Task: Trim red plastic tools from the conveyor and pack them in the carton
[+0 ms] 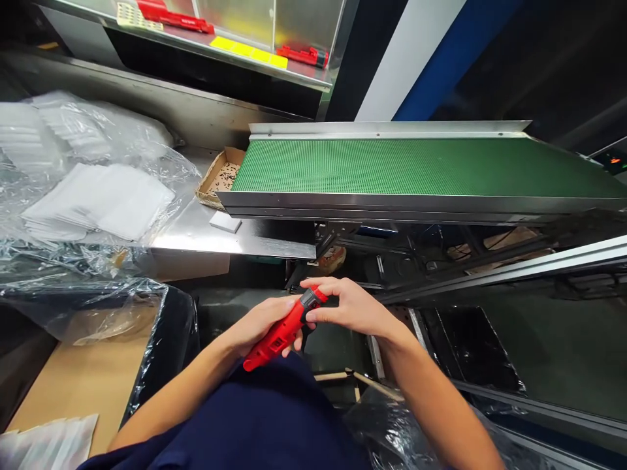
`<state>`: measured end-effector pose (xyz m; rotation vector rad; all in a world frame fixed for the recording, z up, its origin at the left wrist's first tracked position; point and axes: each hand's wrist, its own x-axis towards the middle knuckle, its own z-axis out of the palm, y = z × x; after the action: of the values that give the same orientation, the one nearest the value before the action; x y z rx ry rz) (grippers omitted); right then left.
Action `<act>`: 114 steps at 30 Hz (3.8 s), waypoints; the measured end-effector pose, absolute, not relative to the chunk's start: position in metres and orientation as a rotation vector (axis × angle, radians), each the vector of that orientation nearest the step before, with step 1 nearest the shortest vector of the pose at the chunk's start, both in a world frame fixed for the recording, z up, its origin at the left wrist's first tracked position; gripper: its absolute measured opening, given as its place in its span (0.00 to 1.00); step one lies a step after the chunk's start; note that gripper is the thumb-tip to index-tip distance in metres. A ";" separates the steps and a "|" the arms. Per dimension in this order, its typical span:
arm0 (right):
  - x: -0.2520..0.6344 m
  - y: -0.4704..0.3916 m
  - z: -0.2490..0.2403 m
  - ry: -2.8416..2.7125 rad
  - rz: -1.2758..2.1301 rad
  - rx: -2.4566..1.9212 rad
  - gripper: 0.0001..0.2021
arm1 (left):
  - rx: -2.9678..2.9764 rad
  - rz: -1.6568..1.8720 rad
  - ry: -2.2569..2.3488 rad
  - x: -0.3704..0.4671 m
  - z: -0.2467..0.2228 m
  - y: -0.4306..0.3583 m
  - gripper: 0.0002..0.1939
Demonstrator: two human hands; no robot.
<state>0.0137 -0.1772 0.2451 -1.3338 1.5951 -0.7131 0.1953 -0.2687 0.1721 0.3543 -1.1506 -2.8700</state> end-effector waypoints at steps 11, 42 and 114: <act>0.018 -0.182 0.251 1.495 -0.710 -1.393 0.13 | 0.325 -2.907 -1.192 0.207 0.172 -0.277 0.25; -0.014 -0.286 0.217 1.266 -0.604 -1.136 0.15 | 0.324 -2.886 -0.792 0.206 0.138 -0.346 0.21; 0.080 -0.573 0.269 2.088 -0.480 -2.364 0.07 | 0.340 -2.637 -0.940 0.312 0.168 -0.607 0.23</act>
<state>0.0799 -0.5728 0.2689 -2.3637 2.0878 -0.4800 0.3124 -0.6066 0.1683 0.3402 -0.9396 -2.6367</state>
